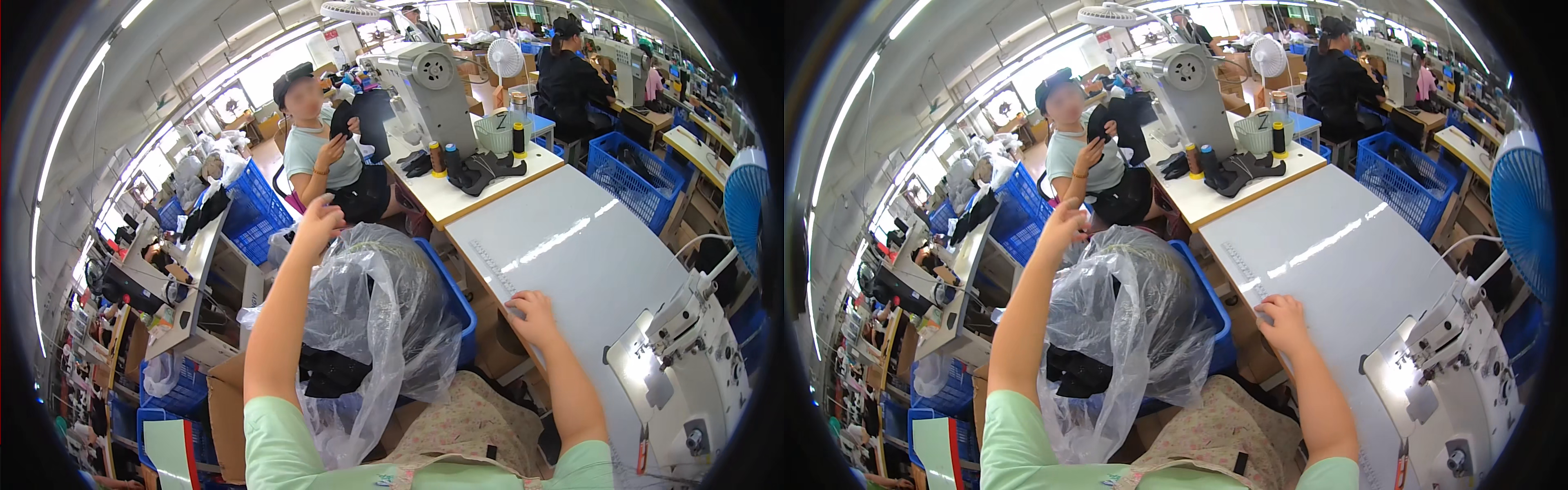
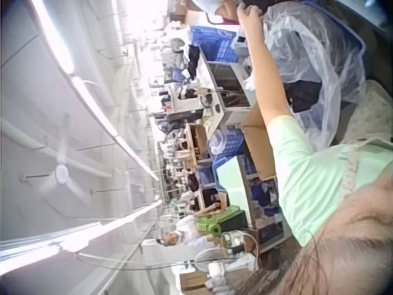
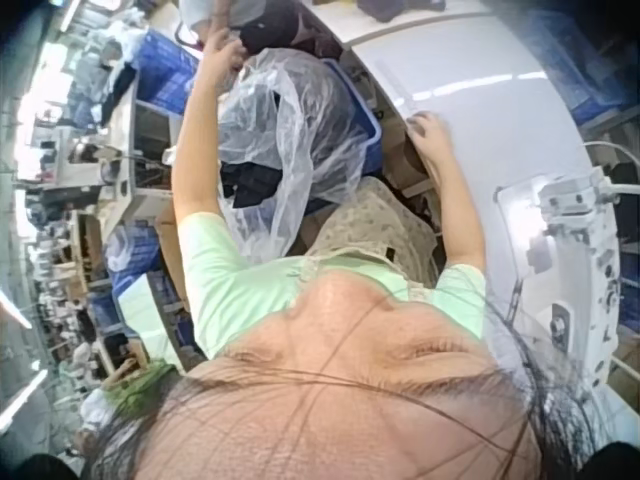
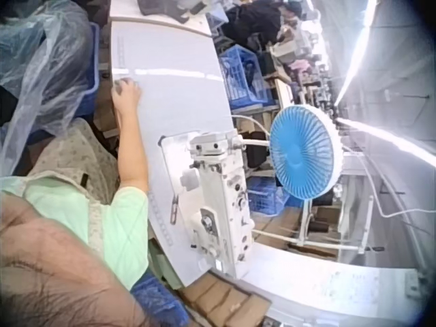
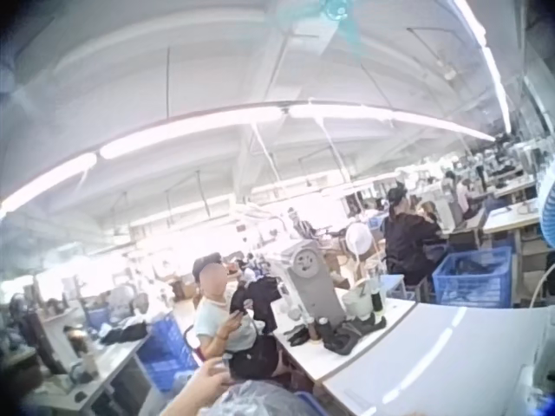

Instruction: The person takes black fabric pieces out of a plastic bag, stacks them on the table, and sews the pieces using a sewing machine.

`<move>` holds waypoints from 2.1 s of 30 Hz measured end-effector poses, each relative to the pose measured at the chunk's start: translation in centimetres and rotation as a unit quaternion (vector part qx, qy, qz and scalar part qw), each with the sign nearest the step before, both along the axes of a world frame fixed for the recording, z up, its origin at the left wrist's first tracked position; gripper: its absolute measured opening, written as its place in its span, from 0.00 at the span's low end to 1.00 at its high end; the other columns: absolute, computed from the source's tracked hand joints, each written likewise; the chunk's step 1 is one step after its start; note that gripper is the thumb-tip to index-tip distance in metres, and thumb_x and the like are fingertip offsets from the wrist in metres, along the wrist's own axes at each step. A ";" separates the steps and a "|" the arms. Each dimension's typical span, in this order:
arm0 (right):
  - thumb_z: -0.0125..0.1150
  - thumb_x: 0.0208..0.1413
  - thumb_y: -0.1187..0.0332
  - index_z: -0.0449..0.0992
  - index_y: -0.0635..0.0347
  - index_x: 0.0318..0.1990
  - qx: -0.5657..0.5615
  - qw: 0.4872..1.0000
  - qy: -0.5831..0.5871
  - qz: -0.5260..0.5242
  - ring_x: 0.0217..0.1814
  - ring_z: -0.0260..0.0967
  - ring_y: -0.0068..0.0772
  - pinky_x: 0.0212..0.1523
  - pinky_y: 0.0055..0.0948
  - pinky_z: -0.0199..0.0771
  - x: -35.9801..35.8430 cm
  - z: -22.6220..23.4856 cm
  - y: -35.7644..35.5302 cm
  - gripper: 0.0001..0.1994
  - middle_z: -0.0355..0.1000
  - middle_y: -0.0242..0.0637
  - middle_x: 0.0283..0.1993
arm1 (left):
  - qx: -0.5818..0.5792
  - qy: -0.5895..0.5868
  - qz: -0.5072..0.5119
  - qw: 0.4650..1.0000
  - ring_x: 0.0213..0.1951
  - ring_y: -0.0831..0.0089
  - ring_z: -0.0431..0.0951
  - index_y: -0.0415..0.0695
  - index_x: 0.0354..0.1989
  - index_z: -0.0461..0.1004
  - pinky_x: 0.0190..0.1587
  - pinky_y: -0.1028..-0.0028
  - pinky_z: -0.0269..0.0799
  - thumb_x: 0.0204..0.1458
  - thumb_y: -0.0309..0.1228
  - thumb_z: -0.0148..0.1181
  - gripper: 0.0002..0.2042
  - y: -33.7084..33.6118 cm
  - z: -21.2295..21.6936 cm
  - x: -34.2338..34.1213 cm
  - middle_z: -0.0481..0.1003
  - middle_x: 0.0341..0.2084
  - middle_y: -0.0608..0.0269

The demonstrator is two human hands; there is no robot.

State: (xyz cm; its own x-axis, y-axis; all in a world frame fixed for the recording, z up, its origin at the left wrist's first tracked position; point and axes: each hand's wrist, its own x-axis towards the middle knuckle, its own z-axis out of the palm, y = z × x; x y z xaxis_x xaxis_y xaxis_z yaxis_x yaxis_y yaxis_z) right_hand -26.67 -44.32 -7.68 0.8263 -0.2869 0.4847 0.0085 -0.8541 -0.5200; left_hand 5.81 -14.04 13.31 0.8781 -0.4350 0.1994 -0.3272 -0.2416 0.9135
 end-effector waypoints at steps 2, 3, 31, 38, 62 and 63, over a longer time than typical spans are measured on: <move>0.62 0.42 0.66 0.79 0.51 0.37 0.002 1.000 0.003 -0.002 0.51 0.63 0.37 0.52 0.39 0.58 -0.3 0.3 0.1 0.11 0.71 0.30 0.44 | 0.017 -0.018 0.041 0.999 0.37 0.71 0.75 0.40 0.61 0.58 0.35 0.73 0.73 0.50 0.30 0.56 0.29 -0.6 1.1 1.8 0.72 0.44 0.55; 0.62 0.42 0.66 0.79 0.51 0.36 0.004 1.000 0.001 -0.011 0.51 0.63 0.37 0.52 0.39 0.58 -0.5 0.4 -0.1 0.11 0.71 0.30 0.44 | 0.018 -0.005 0.056 0.998 0.36 0.71 0.75 0.40 0.61 0.58 0.35 0.73 0.73 0.50 0.30 0.56 0.28 -1.0 1.3 2.7 0.73 0.43 0.56; 0.61 0.41 0.71 0.79 0.54 0.36 0.032 0.999 0.000 0.006 0.52 0.63 0.39 0.53 0.38 0.58 0.3 1.1 0.4 0.11 0.71 0.32 0.44 | -0.529 0.227 -0.471 0.669 0.24 0.74 0.69 0.39 0.33 0.71 0.36 0.74 0.64 0.59 0.38 0.43 0.15 1.7 -6.2 4.4 0.70 0.26 0.59; 0.62 0.41 0.70 0.79 0.55 0.35 0.023 1.000 -0.004 0.003 0.51 0.64 0.39 0.52 0.38 0.59 0.4 0.7 0.0 0.10 0.71 0.33 0.44 | -0.481 0.201 -0.614 0.593 0.26 0.73 0.71 0.36 0.47 0.70 0.39 0.75 0.63 0.62 0.32 0.36 0.17 2.6 -6.0 -2.1 0.71 0.31 0.57; 0.59 0.40 0.71 0.79 0.54 0.35 0.022 1.000 -0.011 0.004 0.52 0.64 0.40 0.54 0.39 0.60 0.1 -0.2 0.1 0.11 0.72 0.33 0.45 | -0.469 0.229 -0.657 0.545 0.18 0.80 0.71 0.43 0.50 0.73 0.27 0.80 0.63 0.63 0.32 0.44 0.13 3.3 -5.9 -13.0 0.72 0.23 0.63; 0.59 0.40 0.71 0.79 0.54 0.35 0.021 1.000 -0.012 0.004 0.52 0.64 0.40 0.54 0.39 0.60 0.1 -0.3 0.0 0.11 0.72 0.32 0.45 | -0.471 0.234 -0.654 0.544 0.18 0.80 0.72 0.42 0.50 0.72 0.28 0.80 0.64 0.63 0.32 0.44 0.13 3.2 -6.2 -12.9 0.72 0.23 0.63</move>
